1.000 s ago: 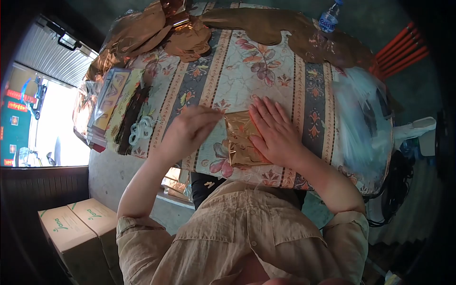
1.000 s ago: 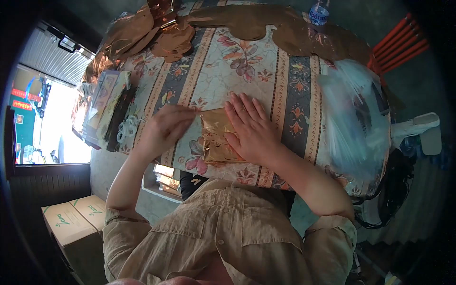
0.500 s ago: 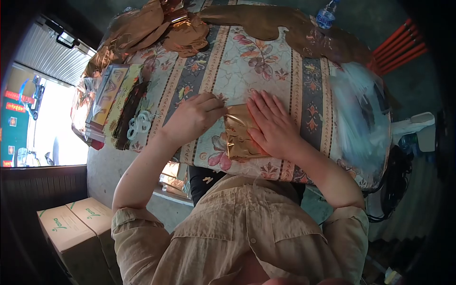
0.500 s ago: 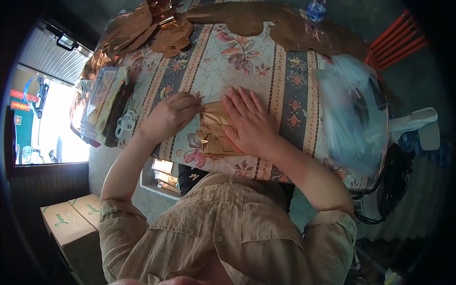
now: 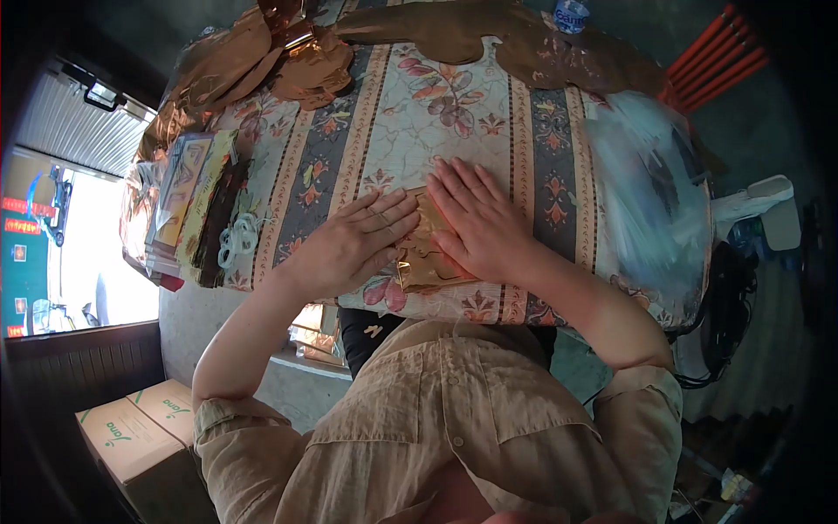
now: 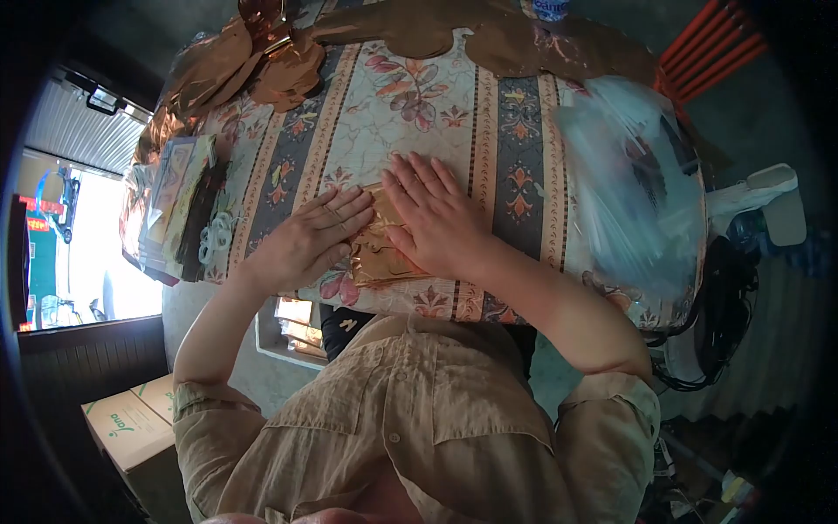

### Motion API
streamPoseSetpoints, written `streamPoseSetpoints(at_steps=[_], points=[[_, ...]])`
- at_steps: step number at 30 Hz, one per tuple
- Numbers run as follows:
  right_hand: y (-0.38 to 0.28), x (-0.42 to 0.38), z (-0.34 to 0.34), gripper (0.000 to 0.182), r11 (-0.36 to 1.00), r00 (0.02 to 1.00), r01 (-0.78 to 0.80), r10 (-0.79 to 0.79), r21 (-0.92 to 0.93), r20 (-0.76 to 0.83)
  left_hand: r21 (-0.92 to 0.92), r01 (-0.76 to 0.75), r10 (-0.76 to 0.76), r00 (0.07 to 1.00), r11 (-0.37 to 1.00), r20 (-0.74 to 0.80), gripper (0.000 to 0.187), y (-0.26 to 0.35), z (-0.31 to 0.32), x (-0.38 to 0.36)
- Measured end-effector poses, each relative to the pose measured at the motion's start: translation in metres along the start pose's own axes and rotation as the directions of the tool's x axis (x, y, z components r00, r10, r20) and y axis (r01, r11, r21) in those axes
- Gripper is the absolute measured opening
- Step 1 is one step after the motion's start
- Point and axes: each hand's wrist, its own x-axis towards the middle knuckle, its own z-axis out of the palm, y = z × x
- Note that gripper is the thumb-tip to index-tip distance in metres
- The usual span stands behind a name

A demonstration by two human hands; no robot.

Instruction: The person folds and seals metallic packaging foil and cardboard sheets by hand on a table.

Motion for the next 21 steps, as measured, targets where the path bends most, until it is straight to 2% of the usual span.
streamPoseSetpoints(at_steps=[3, 6, 9, 13, 14, 15, 17, 18, 21], points=[[-0.001, 0.0, 0.0, 0.066, 1.0, 1.0, 0.016, -0.016, -0.004, -0.018, 0.028, 0.005, -0.005, 1.0, 1.0, 0.021, 0.052, 0.002, -0.003, -0.002], [-0.007, -0.007, -0.005, 0.067, 0.999, 0.999, 0.031, -0.032, 0.025, 0.039, 0.032, 0.045, -0.046, 0.998, 0.999, 0.038, 0.057, 0.018, -0.003, -0.012], [-0.016, -0.016, -0.012, 0.067, 0.994, 0.996, 0.082, -0.084, 0.069, 0.033, -0.017, 0.076, -0.076, 0.997, 0.997, 0.006, 0.061, 0.039, 0.001, -0.025], [-0.027, -0.026, -0.02, 0.068, 0.987, 0.989, 0.128, -0.134, 0.099, 0.061, 0.029, 0.116, -0.115, 0.993, 0.993, -0.037, 0.07, 0.06, 0.012, -0.037], [-0.031, -0.03, -0.022, 0.068, 0.988, 0.99, 0.118, -0.126, 0.104, 0.071, 0.109, 0.102, -0.087, 0.988, 0.989, -0.131, 0.068, 0.061, 0.023, -0.04], [-0.033, -0.032, -0.023, 0.068, 0.988, 0.99, 0.108, -0.117, 0.108, 0.081, 0.118, 0.109, -0.093, 0.986, 0.987, -0.137, 0.068, 0.06, 0.031, -0.043], [-0.038, -0.036, -0.022, 0.068, 0.986, 0.989, 0.121, -0.129, 0.116, 0.069, 0.194, 0.072, -0.02, 0.965, 0.978, -0.261, 0.058, 0.06, 0.043, -0.049], [-0.04, -0.039, -0.022, 0.068, 0.985, 0.99, 0.121, -0.129, 0.123, 0.064, 0.213, 0.042, 0.031, 0.943, 0.976, -0.33, 0.045, 0.065, 0.037, -0.045], [-0.045, -0.043, -0.026, 0.068, 0.987, 0.987, 0.12, -0.13, 0.104, 0.09, 0.251, -0.032, 0.129, 0.915, 0.968, -0.381, 0.035, 0.06, 0.043, -0.047]])
